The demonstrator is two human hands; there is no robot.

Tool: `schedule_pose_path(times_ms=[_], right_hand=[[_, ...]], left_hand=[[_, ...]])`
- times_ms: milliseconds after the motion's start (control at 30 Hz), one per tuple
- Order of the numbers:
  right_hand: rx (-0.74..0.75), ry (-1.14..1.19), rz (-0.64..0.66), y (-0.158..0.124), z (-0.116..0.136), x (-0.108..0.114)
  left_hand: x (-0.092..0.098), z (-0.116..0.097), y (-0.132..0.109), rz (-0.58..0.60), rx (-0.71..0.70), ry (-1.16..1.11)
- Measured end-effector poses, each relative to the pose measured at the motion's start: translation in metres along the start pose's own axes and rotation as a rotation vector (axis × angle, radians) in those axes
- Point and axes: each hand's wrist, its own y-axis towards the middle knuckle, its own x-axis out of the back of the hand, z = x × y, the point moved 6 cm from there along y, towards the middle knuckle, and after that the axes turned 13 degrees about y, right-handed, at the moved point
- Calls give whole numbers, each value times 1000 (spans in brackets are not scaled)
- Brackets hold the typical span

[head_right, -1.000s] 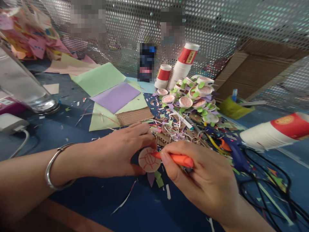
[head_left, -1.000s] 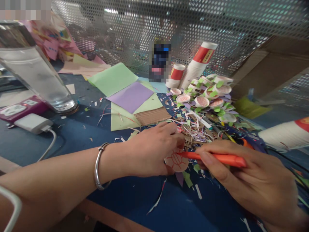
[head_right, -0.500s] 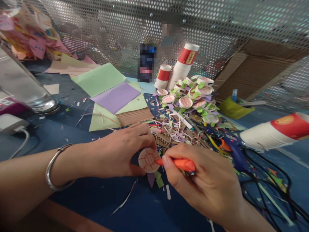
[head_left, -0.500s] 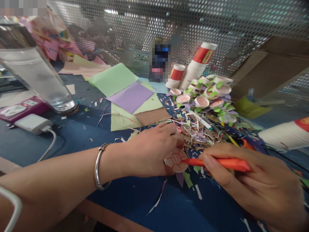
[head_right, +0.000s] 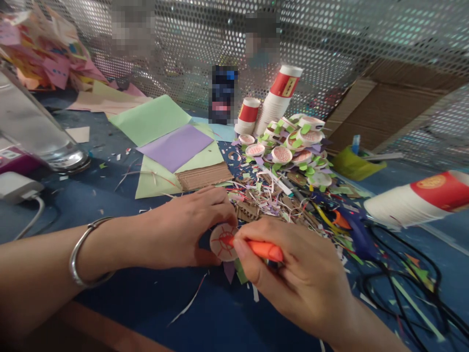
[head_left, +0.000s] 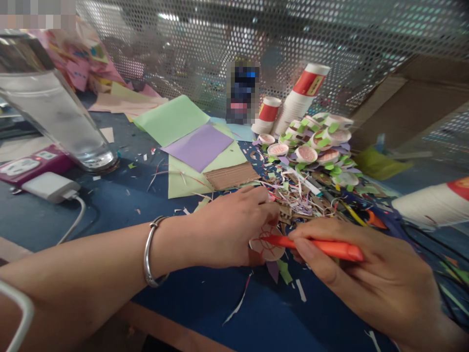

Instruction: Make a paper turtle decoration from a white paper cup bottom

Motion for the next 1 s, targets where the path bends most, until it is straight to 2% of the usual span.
schedule_pose_path(times_ms=[433,733,1000], right_hand=[[-48,-170,-57,-4,-4,9],[-12,-19,-4,0,5,1],[-8,-33,14,0,1,2]], left_hand=[[2,-4,1,5,-11,38],[1,0,-1,1,-15,-7],[0,0,1,4,-2,10]])
